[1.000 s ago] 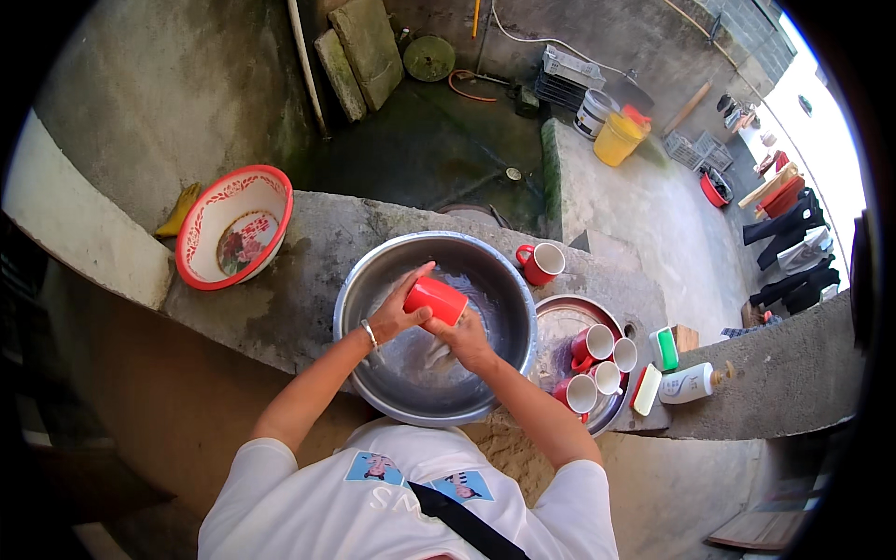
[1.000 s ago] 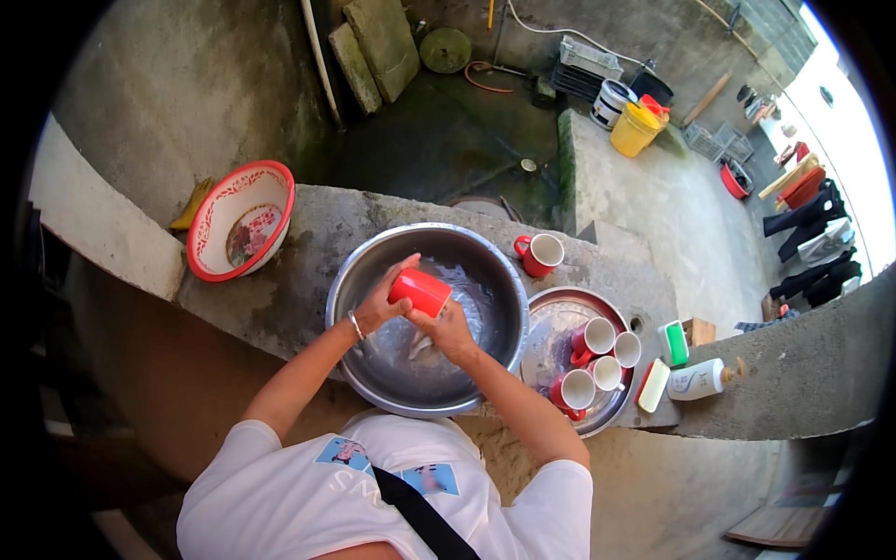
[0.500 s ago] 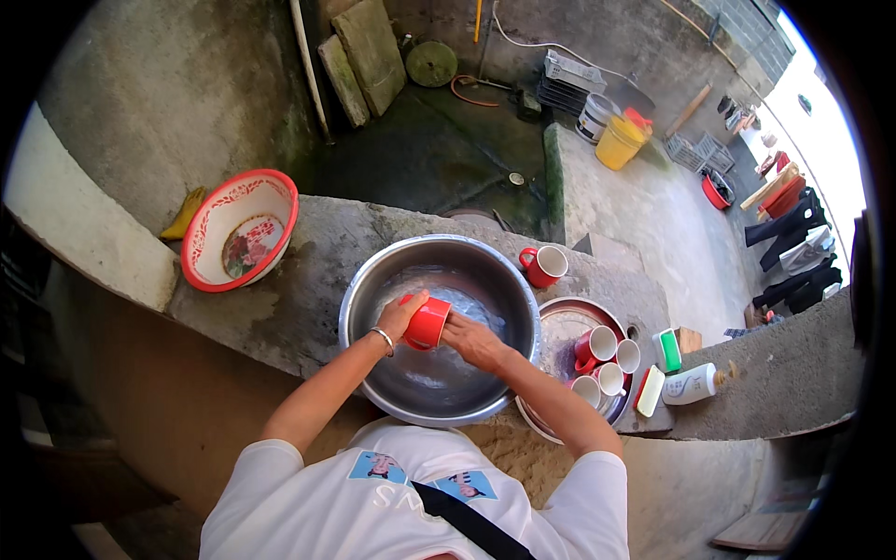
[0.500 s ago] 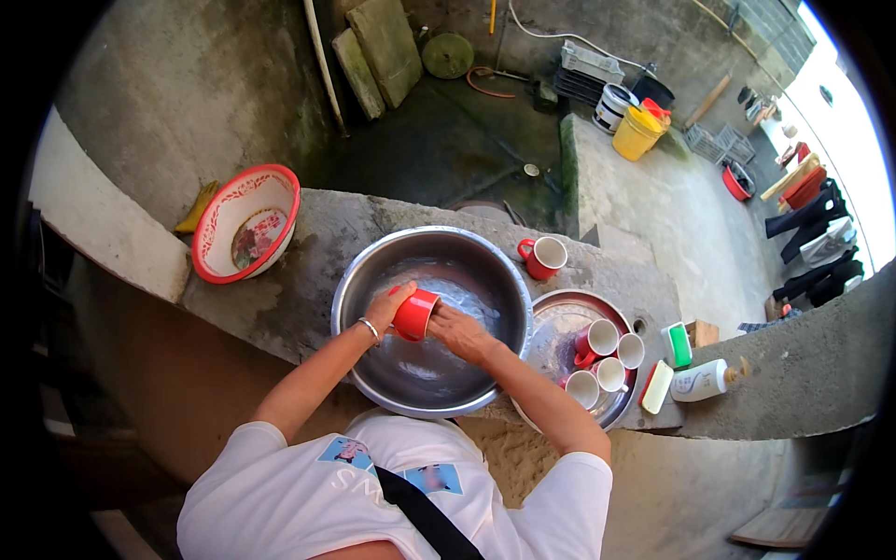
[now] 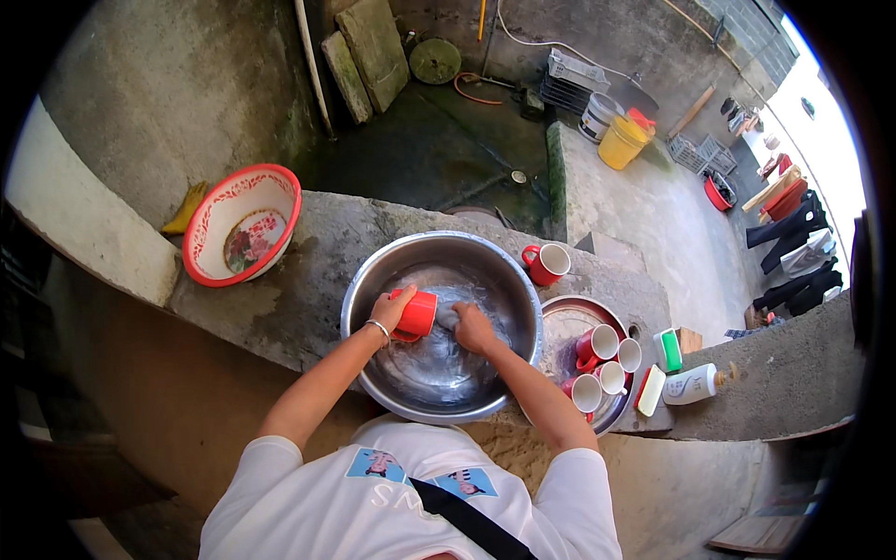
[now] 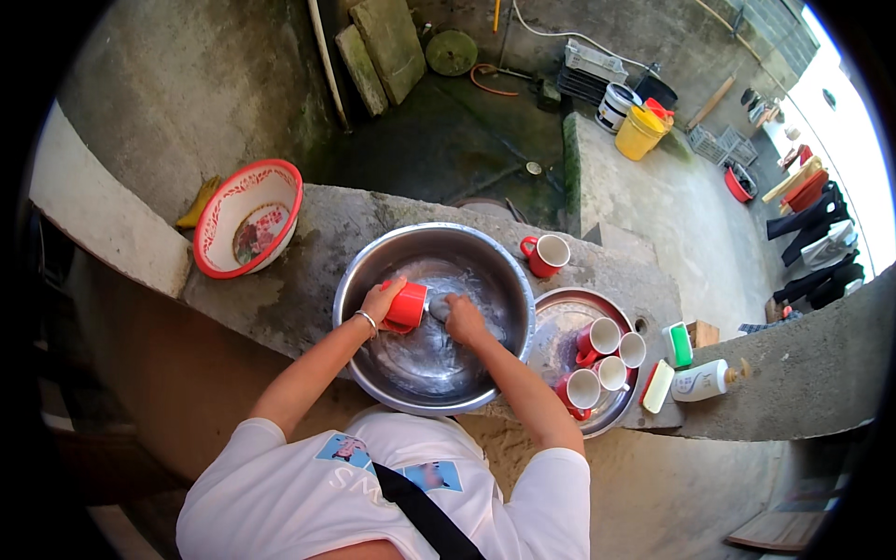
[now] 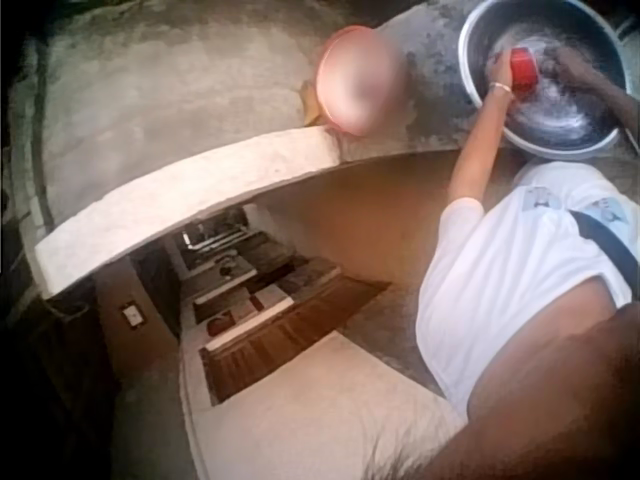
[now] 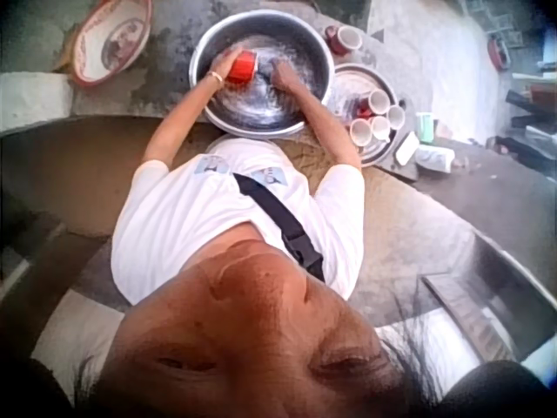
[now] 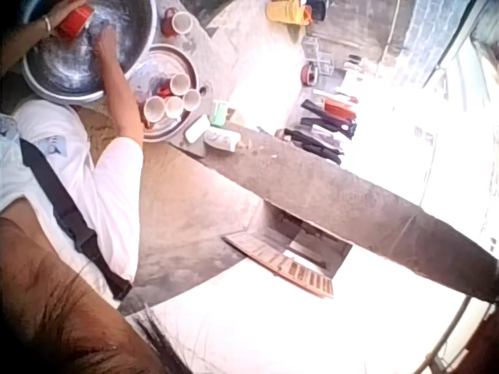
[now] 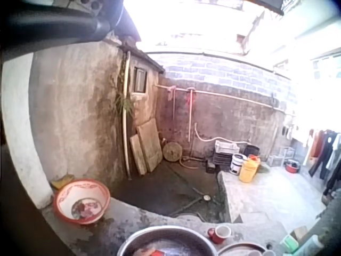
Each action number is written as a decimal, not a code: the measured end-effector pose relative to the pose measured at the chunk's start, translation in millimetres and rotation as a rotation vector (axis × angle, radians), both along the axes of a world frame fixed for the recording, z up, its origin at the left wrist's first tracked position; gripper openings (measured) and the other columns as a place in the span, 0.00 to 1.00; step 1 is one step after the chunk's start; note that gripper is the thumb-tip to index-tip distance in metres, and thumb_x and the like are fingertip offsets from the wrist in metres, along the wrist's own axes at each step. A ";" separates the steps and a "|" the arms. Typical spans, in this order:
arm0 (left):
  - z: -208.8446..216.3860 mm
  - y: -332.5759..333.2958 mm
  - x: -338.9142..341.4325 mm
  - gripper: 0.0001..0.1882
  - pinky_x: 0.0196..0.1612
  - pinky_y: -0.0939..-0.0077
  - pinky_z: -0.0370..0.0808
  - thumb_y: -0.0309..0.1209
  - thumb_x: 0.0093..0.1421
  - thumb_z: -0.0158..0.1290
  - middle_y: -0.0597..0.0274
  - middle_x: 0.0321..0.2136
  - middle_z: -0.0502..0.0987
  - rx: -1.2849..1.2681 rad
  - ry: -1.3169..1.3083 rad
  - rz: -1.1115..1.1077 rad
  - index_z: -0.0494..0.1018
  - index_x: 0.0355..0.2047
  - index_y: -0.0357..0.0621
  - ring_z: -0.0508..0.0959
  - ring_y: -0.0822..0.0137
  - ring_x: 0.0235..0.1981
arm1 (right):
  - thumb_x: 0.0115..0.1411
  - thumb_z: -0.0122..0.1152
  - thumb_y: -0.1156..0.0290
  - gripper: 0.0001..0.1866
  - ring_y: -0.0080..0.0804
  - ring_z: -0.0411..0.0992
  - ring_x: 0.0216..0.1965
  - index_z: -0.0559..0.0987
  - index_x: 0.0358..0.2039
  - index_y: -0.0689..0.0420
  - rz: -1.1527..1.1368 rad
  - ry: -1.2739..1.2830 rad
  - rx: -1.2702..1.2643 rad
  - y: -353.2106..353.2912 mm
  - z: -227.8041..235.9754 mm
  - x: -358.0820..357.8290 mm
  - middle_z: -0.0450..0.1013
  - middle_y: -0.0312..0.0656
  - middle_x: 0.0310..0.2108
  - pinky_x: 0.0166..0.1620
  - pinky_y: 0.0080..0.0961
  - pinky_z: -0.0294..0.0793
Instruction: The person fills a metal basin with water from a tap using a red scoop. They then wash several red cups one by one in the basin using a white cloth, scrubbing the inside and outside of each cup before placing them on a metal tray.
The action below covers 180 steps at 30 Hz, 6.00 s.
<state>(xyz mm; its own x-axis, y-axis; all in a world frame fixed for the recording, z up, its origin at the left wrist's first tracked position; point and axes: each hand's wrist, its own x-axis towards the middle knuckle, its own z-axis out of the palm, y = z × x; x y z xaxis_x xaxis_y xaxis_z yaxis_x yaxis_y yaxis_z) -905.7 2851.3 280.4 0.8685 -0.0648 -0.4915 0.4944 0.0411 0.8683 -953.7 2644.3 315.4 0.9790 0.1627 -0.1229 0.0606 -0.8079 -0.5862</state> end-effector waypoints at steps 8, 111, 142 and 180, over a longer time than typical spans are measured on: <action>78.9 -11.4 -17.6 0.31 0.37 0.50 0.73 0.60 0.53 0.45 0.58 0.40 0.74 -0.254 0.299 -0.078 0.69 0.45 0.49 0.74 0.59 0.43 | 0.52 0.62 0.59 0.24 0.28 0.66 0.44 0.72 0.46 0.59 -0.007 0.154 0.976 37.4 68.5 -23.8 0.71 0.41 0.41 0.49 0.26 0.63; 63.2 -13.9 -5.8 0.23 0.31 0.78 0.66 0.48 0.59 0.43 0.66 0.23 0.72 0.193 -0.244 -0.235 0.73 0.26 0.39 0.70 0.76 0.26 | 0.57 0.51 0.62 0.13 0.49 0.69 0.40 0.76 0.31 0.59 -0.545 -0.191 0.160 -13.3 7.5 28.5 0.70 0.52 0.39 0.39 0.42 0.70; 41.7 -29.4 -11.3 0.22 0.38 0.63 0.69 0.46 0.61 0.40 0.43 0.30 0.76 0.590 -0.549 -0.274 0.73 0.34 0.37 0.75 0.49 0.34 | 0.57 0.42 0.62 0.18 0.50 0.73 0.33 0.75 0.34 0.62 -0.123 0.348 0.644 8.2 28.5 30.3 0.73 0.54 0.29 0.35 0.35 0.72; 78.6 -42.7 -20.3 0.26 0.36 0.69 0.75 0.53 0.55 0.46 0.59 0.34 0.74 -0.149 -0.130 0.024 0.67 0.43 0.46 0.76 0.65 0.34 | 0.53 0.58 0.71 0.17 0.27 0.71 0.37 0.72 0.44 0.58 -0.568 0.162 1.235 31.2 23.6 -3.3 0.73 0.41 0.37 0.39 0.23 0.70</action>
<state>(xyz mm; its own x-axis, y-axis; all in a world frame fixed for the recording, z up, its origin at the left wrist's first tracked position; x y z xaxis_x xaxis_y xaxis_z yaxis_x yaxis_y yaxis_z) -926.0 2808.6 359.0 0.9261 -0.1075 -0.3618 0.3761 0.1843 0.9081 -957.0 2675.5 339.0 0.9358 -0.1670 -0.3106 -0.2381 0.3504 -0.9058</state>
